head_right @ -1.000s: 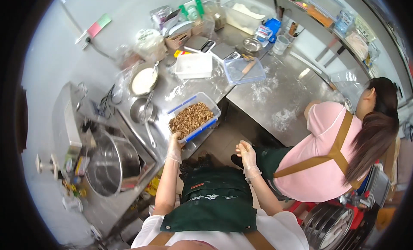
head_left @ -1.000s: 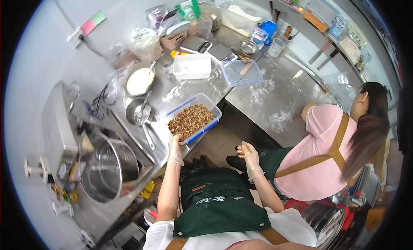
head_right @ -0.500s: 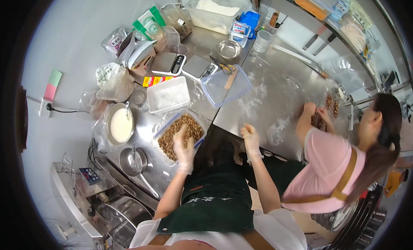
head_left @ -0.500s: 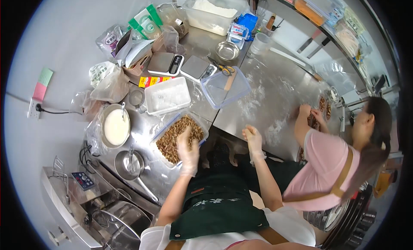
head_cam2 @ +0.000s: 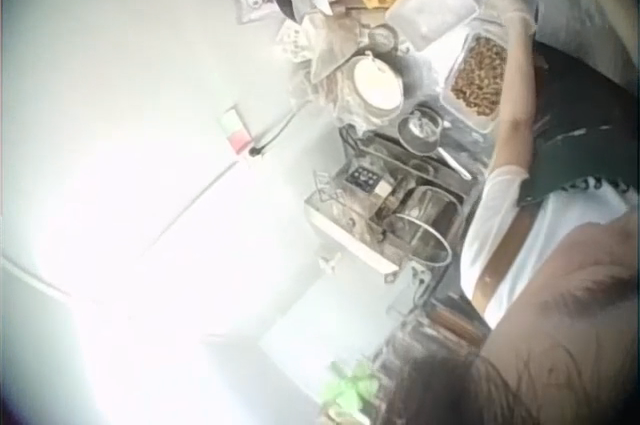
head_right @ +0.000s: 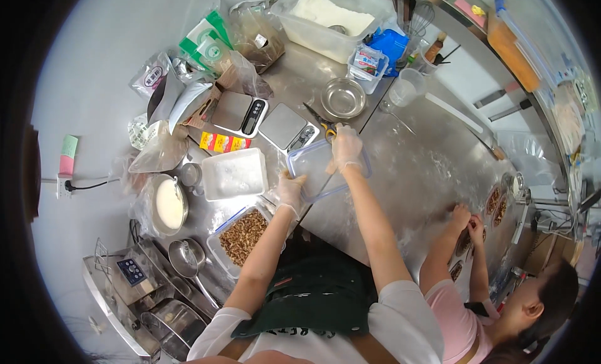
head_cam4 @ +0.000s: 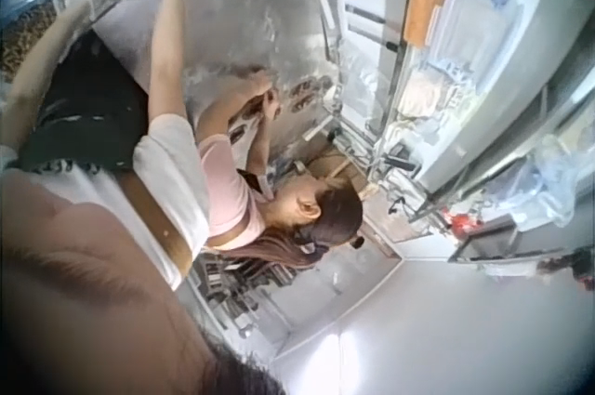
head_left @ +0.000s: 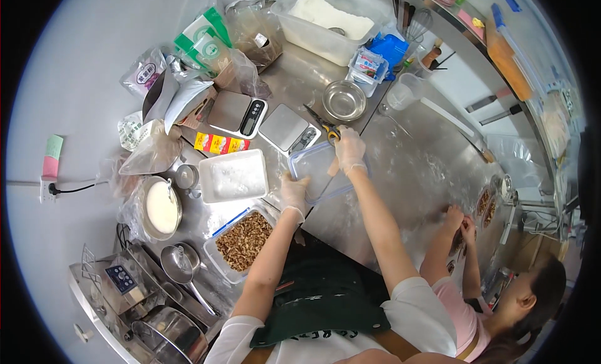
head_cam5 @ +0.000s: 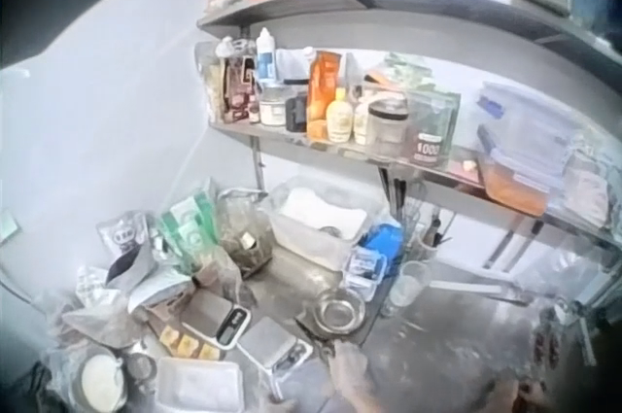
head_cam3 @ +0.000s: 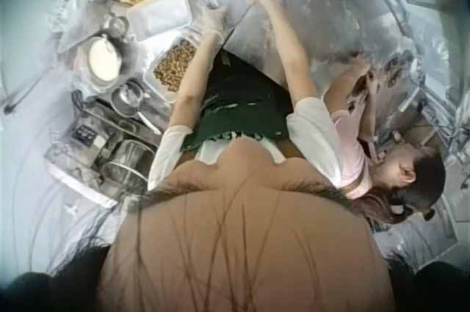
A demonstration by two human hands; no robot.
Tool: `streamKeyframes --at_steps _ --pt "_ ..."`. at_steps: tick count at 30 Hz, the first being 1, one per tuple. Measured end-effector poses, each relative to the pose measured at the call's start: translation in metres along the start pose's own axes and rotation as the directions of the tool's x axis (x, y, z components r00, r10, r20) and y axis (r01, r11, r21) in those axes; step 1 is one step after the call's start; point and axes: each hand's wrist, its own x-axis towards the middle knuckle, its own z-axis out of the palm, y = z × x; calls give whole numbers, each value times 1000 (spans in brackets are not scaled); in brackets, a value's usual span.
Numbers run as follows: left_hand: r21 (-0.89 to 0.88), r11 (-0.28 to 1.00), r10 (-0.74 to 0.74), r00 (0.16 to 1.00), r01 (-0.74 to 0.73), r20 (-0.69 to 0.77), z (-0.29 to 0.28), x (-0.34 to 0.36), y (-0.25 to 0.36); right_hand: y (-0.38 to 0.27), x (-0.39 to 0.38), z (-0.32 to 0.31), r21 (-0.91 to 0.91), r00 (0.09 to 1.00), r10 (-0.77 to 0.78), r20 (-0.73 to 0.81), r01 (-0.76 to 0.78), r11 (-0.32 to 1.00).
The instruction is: The person fills pieces of dough with nuts, rolls them into cylinders, and places them onto a steaming tray. The person then picks up a plastic container filled with nuts and places it on a shelf.
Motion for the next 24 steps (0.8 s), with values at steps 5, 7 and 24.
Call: streamKeyframes --at_steps 5,7,24 --pt "-61 984 -161 982 168 100 12 -47 25 38 26 4 -51 996 -33 87 37 998" --pt "-126 982 -131 987 142 88 3 -74 45 57 21 -22 90 996 62 68 -68 994" --pt "417 903 132 862 99 -489 -276 -176 34 -138 -249 -17 408 932 -24 361 -135 903"
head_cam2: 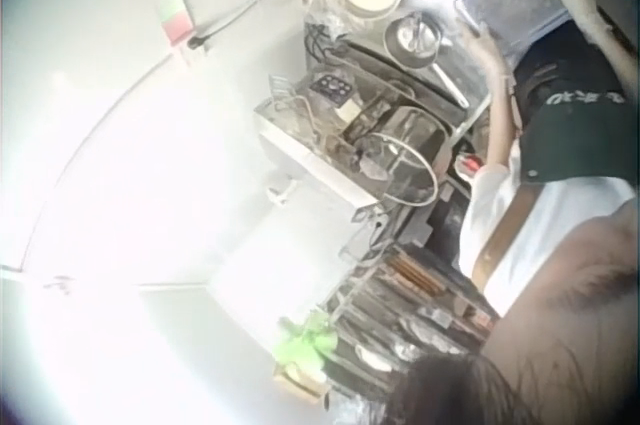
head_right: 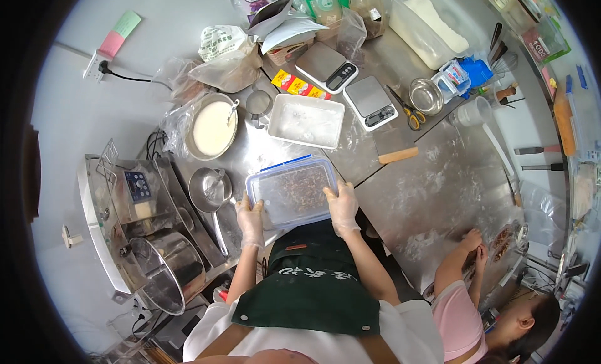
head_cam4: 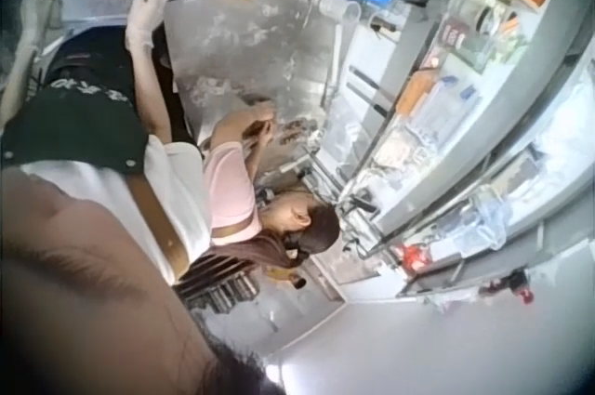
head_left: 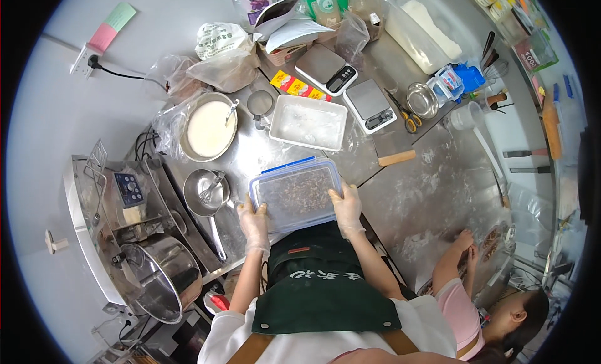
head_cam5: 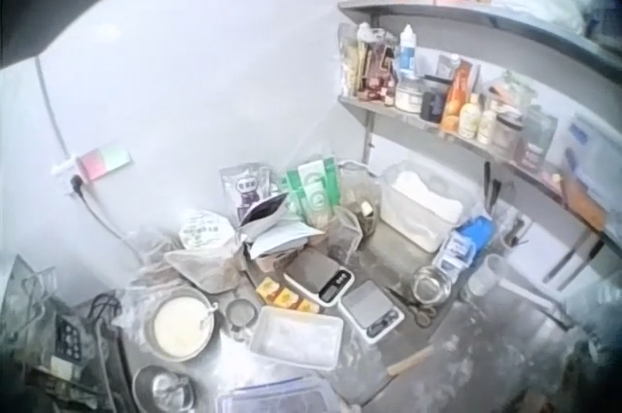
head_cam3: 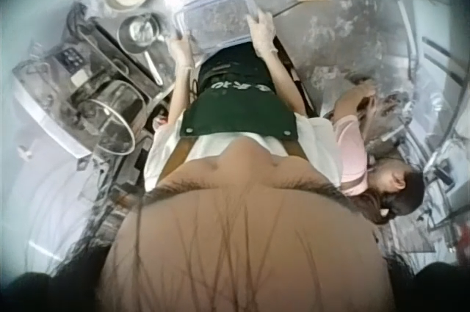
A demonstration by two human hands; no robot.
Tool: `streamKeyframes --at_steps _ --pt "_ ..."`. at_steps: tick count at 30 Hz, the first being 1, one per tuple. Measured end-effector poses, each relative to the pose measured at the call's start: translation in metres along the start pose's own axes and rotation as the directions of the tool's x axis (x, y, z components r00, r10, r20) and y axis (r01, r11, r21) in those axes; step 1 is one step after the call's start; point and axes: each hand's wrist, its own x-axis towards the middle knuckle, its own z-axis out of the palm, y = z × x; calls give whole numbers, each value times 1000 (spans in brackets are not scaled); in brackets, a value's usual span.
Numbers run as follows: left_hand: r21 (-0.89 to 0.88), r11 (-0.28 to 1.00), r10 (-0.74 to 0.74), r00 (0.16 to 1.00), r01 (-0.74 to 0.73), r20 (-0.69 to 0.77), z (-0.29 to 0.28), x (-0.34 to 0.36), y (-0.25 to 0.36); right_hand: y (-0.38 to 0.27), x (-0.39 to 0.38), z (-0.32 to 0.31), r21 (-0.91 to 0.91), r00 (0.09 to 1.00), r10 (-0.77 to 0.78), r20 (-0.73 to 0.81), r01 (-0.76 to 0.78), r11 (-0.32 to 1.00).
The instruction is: The person fills pieces of dough with nuts, rolls them into cylinders, and places them onto a steaming tray. The person then picks up a plastic container filled with nuts and places it on a shelf.
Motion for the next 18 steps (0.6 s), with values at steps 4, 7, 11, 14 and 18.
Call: streamKeyframes --at_steps 4,7,11,14,18 --pt "292 939 212 974 -179 -84 9 26 -52 -16 3 16 -221 990 -101 -102 77 972" --pt "169 983 75 997 -74 2 9 29 -32 -7 9 28 -149 994 -21 -108 4 989" --pt "-279 946 -102 968 166 228 11 29 -47 1 9 27 -58 998 26 -62 -30 998" --pt "-267 954 -67 966 135 250 18 13 -68 0 12 10 -70 996 79 30 -77 995" --pt "163 956 225 967 -243 122 16 15 -25 37 33 2 208 984 -37 -177 74 975"
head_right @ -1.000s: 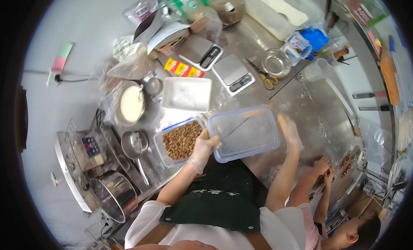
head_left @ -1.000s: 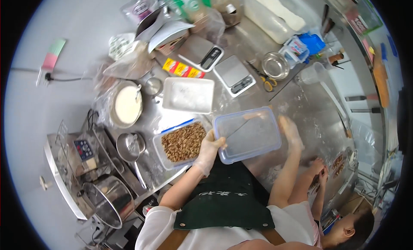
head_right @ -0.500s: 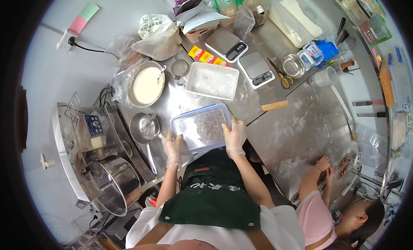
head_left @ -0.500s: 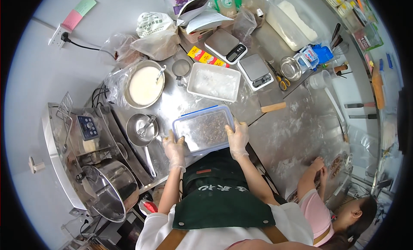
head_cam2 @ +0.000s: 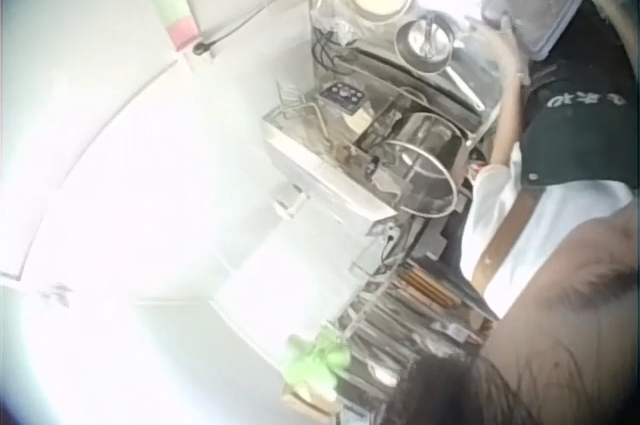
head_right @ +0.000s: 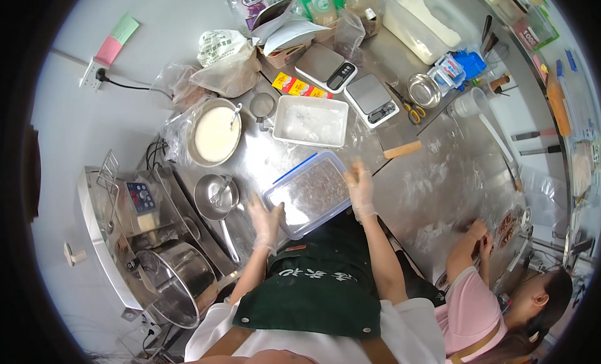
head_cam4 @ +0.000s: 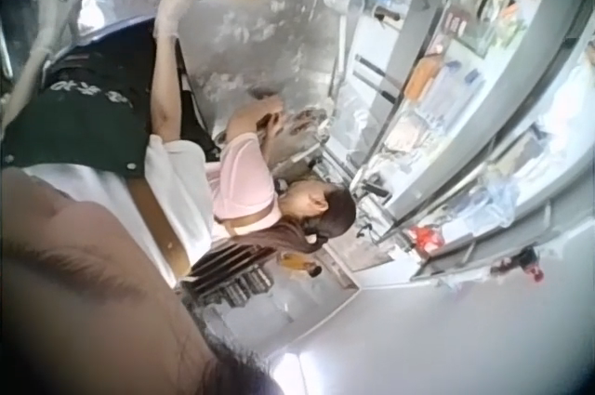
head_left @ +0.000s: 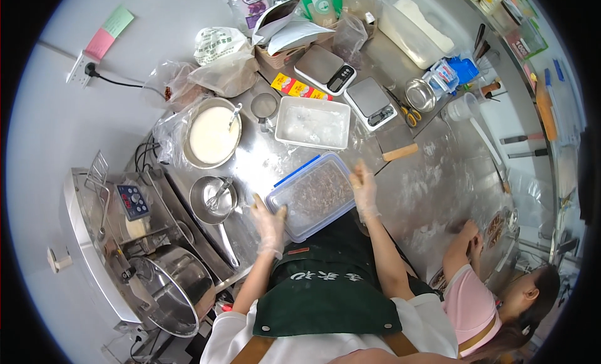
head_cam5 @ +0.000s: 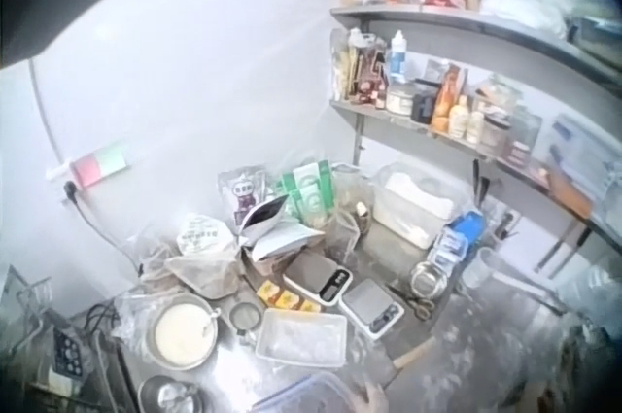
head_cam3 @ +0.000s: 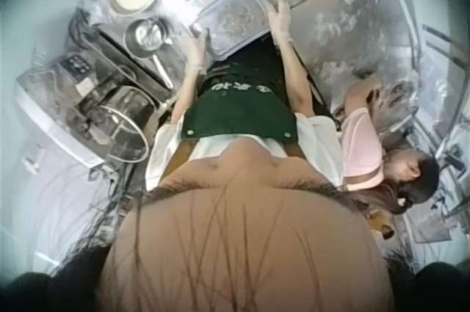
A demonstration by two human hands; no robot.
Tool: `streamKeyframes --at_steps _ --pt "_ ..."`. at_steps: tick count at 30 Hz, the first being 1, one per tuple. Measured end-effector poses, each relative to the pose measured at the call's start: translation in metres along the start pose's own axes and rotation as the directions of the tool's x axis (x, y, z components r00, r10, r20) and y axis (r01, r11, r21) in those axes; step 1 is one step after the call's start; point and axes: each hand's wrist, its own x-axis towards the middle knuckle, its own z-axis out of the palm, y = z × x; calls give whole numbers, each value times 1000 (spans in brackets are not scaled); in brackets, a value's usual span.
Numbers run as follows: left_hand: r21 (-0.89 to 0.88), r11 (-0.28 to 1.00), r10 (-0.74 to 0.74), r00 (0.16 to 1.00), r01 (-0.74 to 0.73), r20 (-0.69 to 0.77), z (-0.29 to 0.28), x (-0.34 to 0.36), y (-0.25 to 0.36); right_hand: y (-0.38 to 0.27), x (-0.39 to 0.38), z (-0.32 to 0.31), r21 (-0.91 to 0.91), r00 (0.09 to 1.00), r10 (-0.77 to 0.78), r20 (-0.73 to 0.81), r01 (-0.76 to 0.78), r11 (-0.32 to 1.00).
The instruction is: The person fills pieces of dough with nuts, rolls them into cylinders, and places them onto a steaming tray. The person then picks up a plastic container filled with nuts and places it on a shelf.
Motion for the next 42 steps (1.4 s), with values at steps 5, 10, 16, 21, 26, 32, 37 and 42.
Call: streamKeyframes --at_steps 5,10,16,21,26,32,37,42 --pt "52 915 342 835 -401 430 -12 100 17 12 -67 -16 331 645 749 151 -747 577" --pt "-282 950 206 413 133 887 1 143 34 16 -118 25 548 630 459 626 -775 315" --pt "-167 986 127 530 28 838 -6 131 45 -19 -116 23 459 599 666 444 -790 405" --pt "-66 935 299 675 -348 674 -2 110 26 -46 -122 39 272 756 624 199 -654 706" --pt "-71 946 283 697 -317 659 2 108 27 -41 -124 43 229 747 639 183 -664 711" --pt "-327 926 366 669 -190 647 9 72 43 -39 -138 1 309 787 609 96 -605 734" --pt "-396 910 382 619 -122 687 64 30 77 -12 -137 -56 502 818 549 -170 -408 763" --pt "-393 901 282 437 186 854 87 -18 134 4 -128 -108 466 757 554 -345 -375 802"
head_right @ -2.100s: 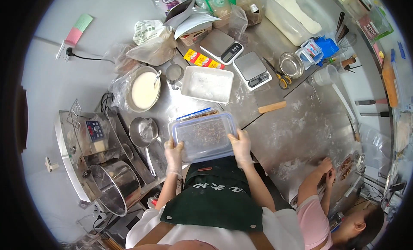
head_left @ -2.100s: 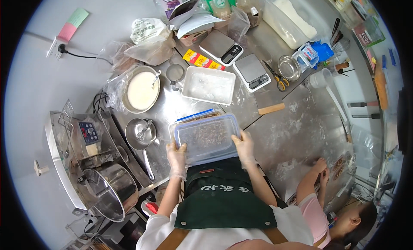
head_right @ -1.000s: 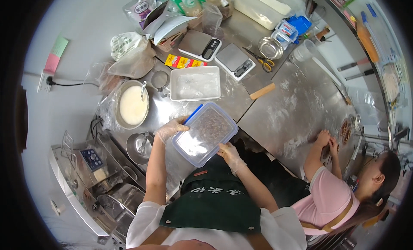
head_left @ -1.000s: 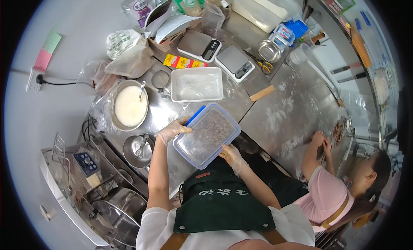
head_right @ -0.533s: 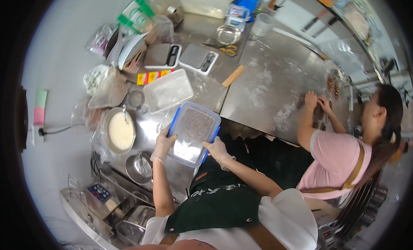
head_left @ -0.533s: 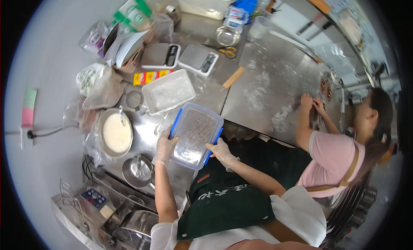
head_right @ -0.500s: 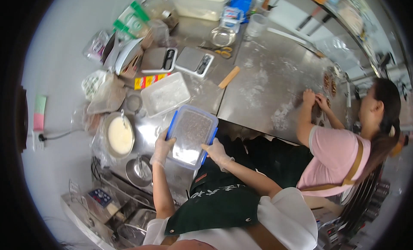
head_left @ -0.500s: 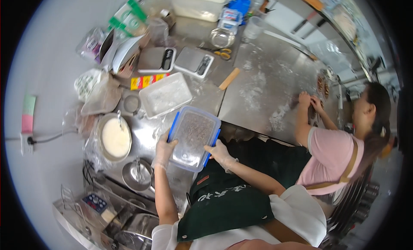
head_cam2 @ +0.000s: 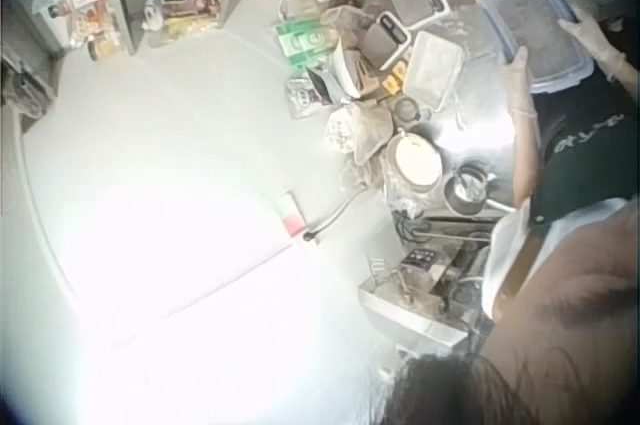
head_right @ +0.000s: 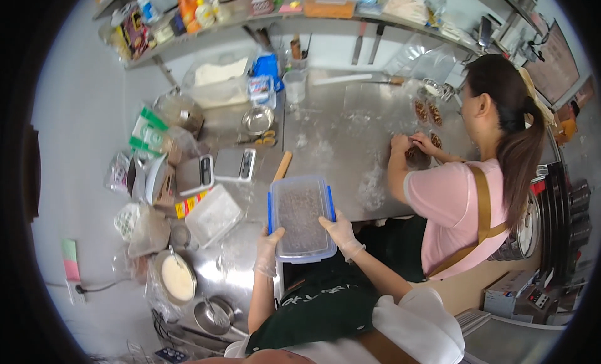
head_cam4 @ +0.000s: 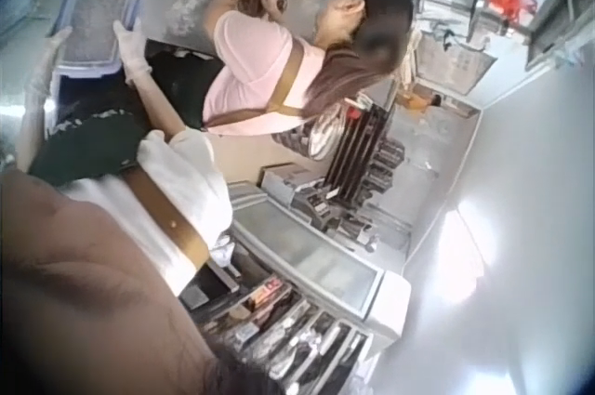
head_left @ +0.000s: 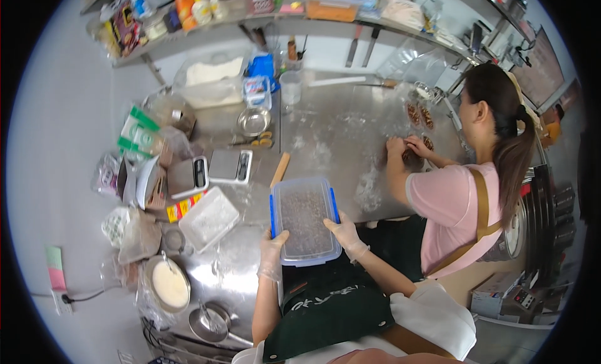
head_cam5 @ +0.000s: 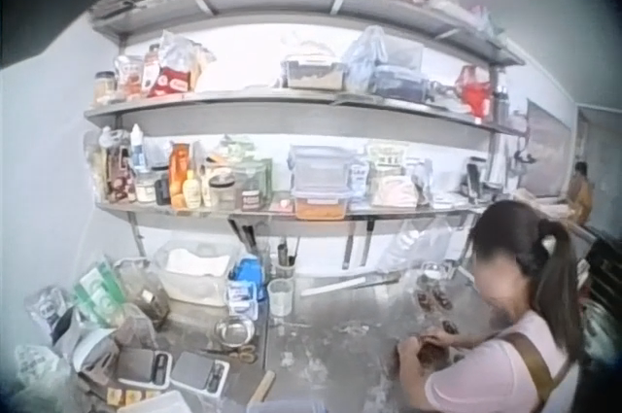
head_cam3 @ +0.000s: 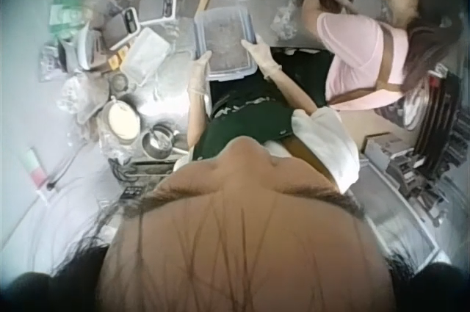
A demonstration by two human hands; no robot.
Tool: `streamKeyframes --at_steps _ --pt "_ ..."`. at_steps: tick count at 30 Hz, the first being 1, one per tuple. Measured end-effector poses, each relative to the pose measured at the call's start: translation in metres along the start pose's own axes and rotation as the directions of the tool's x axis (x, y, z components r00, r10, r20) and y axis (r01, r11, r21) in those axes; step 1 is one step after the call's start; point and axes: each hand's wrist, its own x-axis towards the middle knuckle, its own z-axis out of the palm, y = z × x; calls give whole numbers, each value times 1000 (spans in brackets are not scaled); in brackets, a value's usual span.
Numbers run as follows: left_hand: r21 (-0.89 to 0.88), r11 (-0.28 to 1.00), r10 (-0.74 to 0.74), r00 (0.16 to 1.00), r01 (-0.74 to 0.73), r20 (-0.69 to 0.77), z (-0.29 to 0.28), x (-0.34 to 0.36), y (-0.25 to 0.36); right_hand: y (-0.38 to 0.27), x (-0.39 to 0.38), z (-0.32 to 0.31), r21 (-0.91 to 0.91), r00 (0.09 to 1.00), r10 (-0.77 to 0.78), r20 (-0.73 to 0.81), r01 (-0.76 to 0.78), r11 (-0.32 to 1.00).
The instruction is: The person fills pieces of dough with nuts, rolls them into cylinders, and places them onto a steaming tray. The person then picks up a plastic container filled with nuts and places it on a shelf.
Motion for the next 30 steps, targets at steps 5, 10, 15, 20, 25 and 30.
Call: streamKeyframes --at_steps 5,10,15,20,25,30 --pt "-266 963 2 984 46 178 54 -5 44 -45 10 -30 95 997 -59 -59 64 993" --pt "-89 996 45 965 -22 258 93 10 90 -74 32 -56 55 973 -147 -177 159 986" --pt "16 987 141 903 -161 406 121 28 133 -95 52 -69 -77 897 -329 -294 321 944" --pt "36 973 187 864 -230 467 133 61 149 -130 56 -73 -185 852 -357 -383 307 933" --pt "-27 989 129 783 -142 608 129 86 161 -126 78 -81 17 857 -275 -436 313 949" --pt "-76 952 -189 768 295 612 110 124 109 -101 95 -72 -349 886 -317 -338 195 917"
